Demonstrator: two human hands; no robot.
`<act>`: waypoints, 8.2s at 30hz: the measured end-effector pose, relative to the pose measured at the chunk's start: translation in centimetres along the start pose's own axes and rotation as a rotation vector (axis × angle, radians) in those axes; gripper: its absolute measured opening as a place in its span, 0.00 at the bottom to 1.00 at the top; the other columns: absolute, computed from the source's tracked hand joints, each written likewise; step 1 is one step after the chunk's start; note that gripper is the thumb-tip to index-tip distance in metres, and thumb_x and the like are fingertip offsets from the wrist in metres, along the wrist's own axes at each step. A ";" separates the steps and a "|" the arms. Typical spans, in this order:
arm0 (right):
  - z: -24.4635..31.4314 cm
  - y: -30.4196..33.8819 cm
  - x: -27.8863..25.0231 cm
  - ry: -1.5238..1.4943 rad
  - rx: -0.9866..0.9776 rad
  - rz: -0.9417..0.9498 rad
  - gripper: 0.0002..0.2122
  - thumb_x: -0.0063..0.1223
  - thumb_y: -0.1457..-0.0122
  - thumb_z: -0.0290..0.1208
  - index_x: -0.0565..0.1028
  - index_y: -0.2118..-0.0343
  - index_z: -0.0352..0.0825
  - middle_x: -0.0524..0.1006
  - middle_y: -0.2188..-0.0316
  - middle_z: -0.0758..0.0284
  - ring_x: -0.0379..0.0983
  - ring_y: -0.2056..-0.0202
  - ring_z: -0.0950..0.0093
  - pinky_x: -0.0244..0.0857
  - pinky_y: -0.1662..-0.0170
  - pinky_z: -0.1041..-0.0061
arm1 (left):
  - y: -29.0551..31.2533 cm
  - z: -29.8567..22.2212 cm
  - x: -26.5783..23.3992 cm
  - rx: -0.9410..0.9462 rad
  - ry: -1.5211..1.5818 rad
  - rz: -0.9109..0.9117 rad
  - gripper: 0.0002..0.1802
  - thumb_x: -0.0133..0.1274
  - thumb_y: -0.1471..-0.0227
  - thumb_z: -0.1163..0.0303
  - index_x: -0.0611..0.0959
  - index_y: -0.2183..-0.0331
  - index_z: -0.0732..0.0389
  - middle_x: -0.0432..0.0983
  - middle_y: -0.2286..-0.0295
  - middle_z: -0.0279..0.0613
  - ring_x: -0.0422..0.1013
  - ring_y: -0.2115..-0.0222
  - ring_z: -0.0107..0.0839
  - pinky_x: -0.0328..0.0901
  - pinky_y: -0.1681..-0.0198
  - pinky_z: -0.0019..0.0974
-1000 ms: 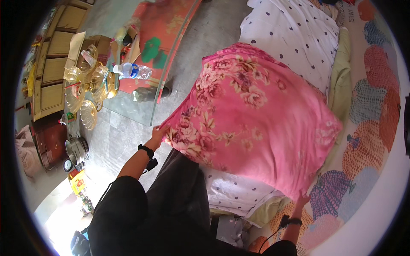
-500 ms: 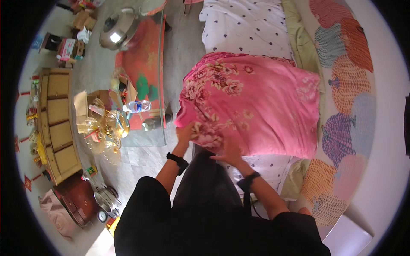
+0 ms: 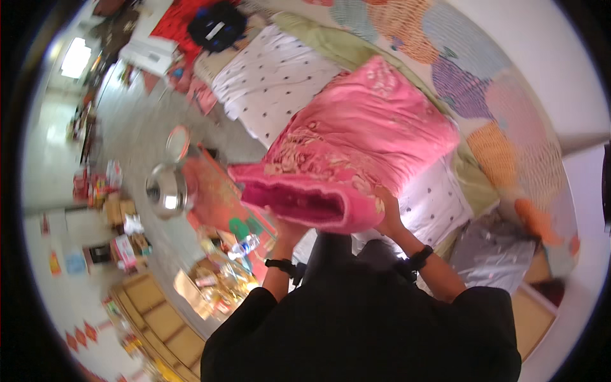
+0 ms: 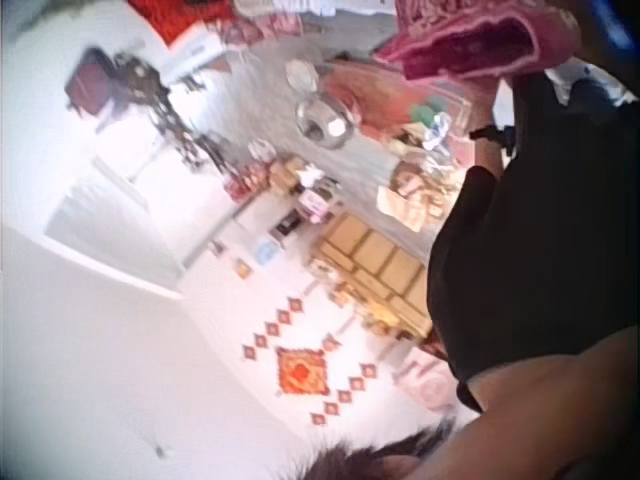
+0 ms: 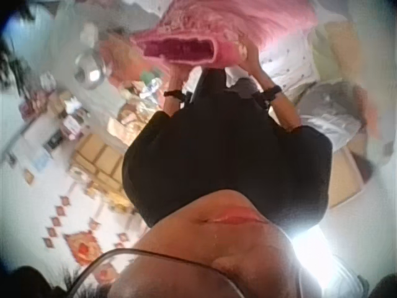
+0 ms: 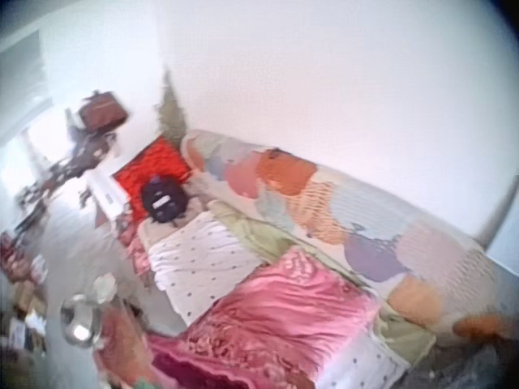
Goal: The person folds a grey blanket with pink stars and a pink floral blanket, then places them at the end of a bed.
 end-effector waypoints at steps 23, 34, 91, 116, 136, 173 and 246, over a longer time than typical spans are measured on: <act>13.8 16.8 -11.0 -0.029 -0.223 -0.107 0.22 0.62 0.61 0.28 0.67 0.61 0.34 0.70 0.66 0.61 0.66 0.64 0.64 0.59 0.58 0.67 | 13.1 -9.4 5.1 0.222 -0.623 -0.229 0.17 0.46 0.62 0.75 0.74 0.65 0.70 0.74 0.66 0.45 0.70 0.62 0.36 0.65 0.55 0.38; 17.3 38.6 -13.9 -0.169 0.048 0.060 0.16 0.61 0.60 0.30 0.70 0.67 0.32 0.70 0.72 0.62 0.67 0.67 0.67 0.60 0.61 0.71 | 34.8 -1.4 0.9 0.299 -0.742 -0.388 0.22 0.48 0.69 0.78 0.73 0.63 0.66 0.72 0.68 0.40 0.70 0.67 0.34 0.66 0.61 0.34; -34.4 28.6 -6.8 -0.564 1.437 -0.274 0.38 0.55 0.60 0.61 0.68 0.52 0.32 0.67 0.54 0.60 0.61 0.52 0.70 0.51 0.48 0.76 | -22.3 0.5 -22.8 -0.302 -1.301 -0.338 0.24 0.53 0.52 0.61 0.72 0.56 0.66 0.73 0.66 0.40 0.70 0.70 0.32 0.65 0.68 0.30; 17.9 46.6 -23.7 -0.707 0.683 -0.819 0.35 0.64 0.63 0.29 0.59 0.49 0.29 0.69 0.56 0.63 0.64 0.54 0.73 0.58 0.50 0.72 | 11.8 16.0 22.3 -0.393 -1.400 0.191 0.21 0.51 0.55 0.57 0.75 0.63 0.63 0.72 0.72 0.36 0.69 0.77 0.29 0.64 0.70 0.30; -6.3 78.9 -34.5 0.585 1.323 -1.040 0.43 0.58 0.59 0.48 0.46 0.41 0.55 0.45 0.42 0.49 0.42 0.42 0.48 0.46 0.44 0.55 | 4.6 74.0 19.4 0.547 -2.101 1.182 0.29 0.54 0.60 0.57 0.71 0.56 0.63 0.74 0.66 0.50 0.71 0.66 0.42 0.65 0.62 0.40; -18.4 53.7 -23.6 0.545 0.987 -0.141 0.25 0.45 0.46 0.43 0.61 0.47 0.37 0.71 0.61 0.59 0.70 0.66 0.70 0.63 0.61 0.73 | 19.7 12.3 -22.5 -0.480 -2.550 0.565 0.21 0.43 0.55 0.56 0.80 0.75 0.64 0.75 0.73 0.52 0.70 0.68 0.49 0.64 0.62 0.47; 1.0 23.7 -32.8 0.866 -0.028 0.389 0.15 0.58 0.66 0.36 0.72 0.73 0.36 0.69 0.74 0.64 0.69 0.71 0.60 0.64 0.68 0.65 | 18.3 37.1 3.1 0.541 -2.090 -0.272 0.11 0.52 0.66 0.73 0.75 0.72 0.58 0.69 0.71 0.40 0.67 0.66 0.40 0.64 0.69 0.43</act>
Point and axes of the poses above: each hand's wrist, its own y-axis away from the middle knuckle, its own x-axis out of the palm, z = x × y, the point moved 1 cm from there along -y, towards the middle knuckle
